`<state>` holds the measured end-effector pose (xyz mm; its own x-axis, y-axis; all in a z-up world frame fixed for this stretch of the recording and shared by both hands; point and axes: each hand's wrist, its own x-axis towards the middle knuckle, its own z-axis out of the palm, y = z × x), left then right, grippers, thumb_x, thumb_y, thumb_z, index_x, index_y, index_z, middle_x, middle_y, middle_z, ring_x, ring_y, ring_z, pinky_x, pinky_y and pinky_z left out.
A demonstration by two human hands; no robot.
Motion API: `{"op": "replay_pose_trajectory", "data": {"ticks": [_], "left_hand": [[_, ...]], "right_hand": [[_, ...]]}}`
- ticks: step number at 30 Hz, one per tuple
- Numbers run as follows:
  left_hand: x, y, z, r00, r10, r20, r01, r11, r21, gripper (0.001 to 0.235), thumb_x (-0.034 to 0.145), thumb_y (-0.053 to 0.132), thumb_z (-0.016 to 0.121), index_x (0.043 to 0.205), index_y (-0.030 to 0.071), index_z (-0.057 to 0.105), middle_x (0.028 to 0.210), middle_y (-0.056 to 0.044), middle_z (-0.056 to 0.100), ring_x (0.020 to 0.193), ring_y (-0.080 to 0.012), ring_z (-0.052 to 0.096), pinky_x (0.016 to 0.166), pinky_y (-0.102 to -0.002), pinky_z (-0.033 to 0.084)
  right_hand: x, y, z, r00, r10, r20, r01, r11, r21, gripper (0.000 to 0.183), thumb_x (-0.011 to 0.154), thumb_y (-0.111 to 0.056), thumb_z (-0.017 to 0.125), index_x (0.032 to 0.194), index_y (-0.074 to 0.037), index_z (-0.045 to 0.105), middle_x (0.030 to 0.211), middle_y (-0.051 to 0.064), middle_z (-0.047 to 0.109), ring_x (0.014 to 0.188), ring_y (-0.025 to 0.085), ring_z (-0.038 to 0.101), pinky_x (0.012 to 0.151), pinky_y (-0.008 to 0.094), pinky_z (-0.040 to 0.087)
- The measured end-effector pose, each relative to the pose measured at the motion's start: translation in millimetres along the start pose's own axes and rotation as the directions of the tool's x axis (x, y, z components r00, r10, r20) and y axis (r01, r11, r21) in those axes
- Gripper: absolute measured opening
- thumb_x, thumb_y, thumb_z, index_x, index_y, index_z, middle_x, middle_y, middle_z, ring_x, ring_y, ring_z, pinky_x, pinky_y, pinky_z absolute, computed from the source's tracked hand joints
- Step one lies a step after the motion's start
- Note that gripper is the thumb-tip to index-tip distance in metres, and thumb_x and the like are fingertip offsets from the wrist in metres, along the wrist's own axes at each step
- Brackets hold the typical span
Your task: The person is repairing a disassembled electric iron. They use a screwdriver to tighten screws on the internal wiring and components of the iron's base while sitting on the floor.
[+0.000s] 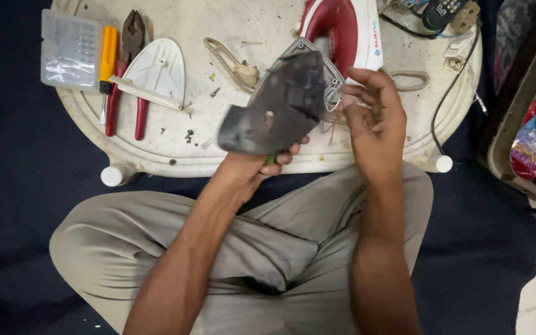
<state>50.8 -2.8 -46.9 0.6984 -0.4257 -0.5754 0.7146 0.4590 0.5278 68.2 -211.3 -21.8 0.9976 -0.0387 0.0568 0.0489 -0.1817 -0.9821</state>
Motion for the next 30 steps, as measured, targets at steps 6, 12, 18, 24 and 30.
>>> {"op": "replay_pose_trajectory", "data": {"ticks": [6, 12, 18, 24, 30], "left_hand": [[2, 9, -7, 0.991, -0.121, 0.064, 0.128, 0.984, -0.123, 0.026, 0.105, 0.017, 0.054, 0.114, -0.004, 0.065, 0.082, -0.001, 0.061, 0.060, -0.0014, 0.048, 0.040, -0.014, 0.030], [4, 4, -11, 0.990, -0.127, 0.060, 0.130, 0.990, -0.057, 0.026, 0.105, 0.021, 0.057, 0.107, -0.003, 0.069, 0.077, 0.002, 0.060, 0.059, 0.0000, 0.048, 0.040, -0.012, 0.030], [20, -16, -11, 0.890, 0.433, 0.144, -0.407, 0.612, 0.678, 0.020, 0.096, 0.021, 0.072, 0.098, 0.002, 0.077, 0.076, -0.001, 0.073, 0.067, -0.0052, 0.060, 0.065, -0.023, 0.049], [12, -16, -13, 0.903, 0.427, 0.053, -0.324, 0.594, 0.736, 0.024, 0.094, 0.025, 0.068, 0.100, 0.002, 0.072, 0.077, -0.011, 0.075, 0.068, -0.0170, 0.066, 0.063, -0.034, 0.053], [-8, -25, 17, 0.754, 0.655, 0.049, -0.267, 0.237, 0.934, 0.026, 0.092, 0.026, 0.071, 0.108, 0.005, 0.068, 0.072, -0.021, 0.069, 0.070, -0.0416, 0.069, 0.062, -0.051, 0.052]], "right_hand": [[-7, -14, 4, 0.987, -0.097, 0.128, 0.144, 0.887, -0.438, 0.055, 0.083, 0.003, 0.075, 0.136, -0.009, 0.062, 0.135, 0.013, 0.055, 0.111, 0.021, 0.062, 0.085, 0.030, 0.058], [-3, -15, 8, 0.994, -0.106, 0.017, 0.101, 0.866, -0.490, 0.025, 0.097, 0.000, 0.076, 0.121, -0.007, 0.072, 0.115, 0.009, 0.072, 0.090, 0.015, 0.072, 0.075, 0.029, 0.057], [4, 7, 6, 0.984, 0.147, -0.099, -0.148, 0.989, -0.006, 0.016, 0.102, -0.003, 0.067, 0.117, 0.001, 0.072, 0.095, 0.006, 0.074, 0.080, 0.008, 0.072, 0.069, 0.022, 0.059], [9, 18, -1, 0.940, 0.317, -0.130, -0.288, 0.936, 0.202, 0.019, 0.099, -0.003, 0.071, 0.117, 0.003, 0.074, 0.094, 0.009, 0.074, 0.078, 0.010, 0.070, 0.068, 0.022, 0.057], [13, 10, -1, 0.888, 0.452, -0.090, -0.386, 0.836, 0.391, 0.027, 0.099, -0.015, 0.067, 0.120, 0.000, 0.073, 0.108, 0.005, 0.076, 0.087, 0.009, 0.069, 0.079, 0.024, 0.060]]}}
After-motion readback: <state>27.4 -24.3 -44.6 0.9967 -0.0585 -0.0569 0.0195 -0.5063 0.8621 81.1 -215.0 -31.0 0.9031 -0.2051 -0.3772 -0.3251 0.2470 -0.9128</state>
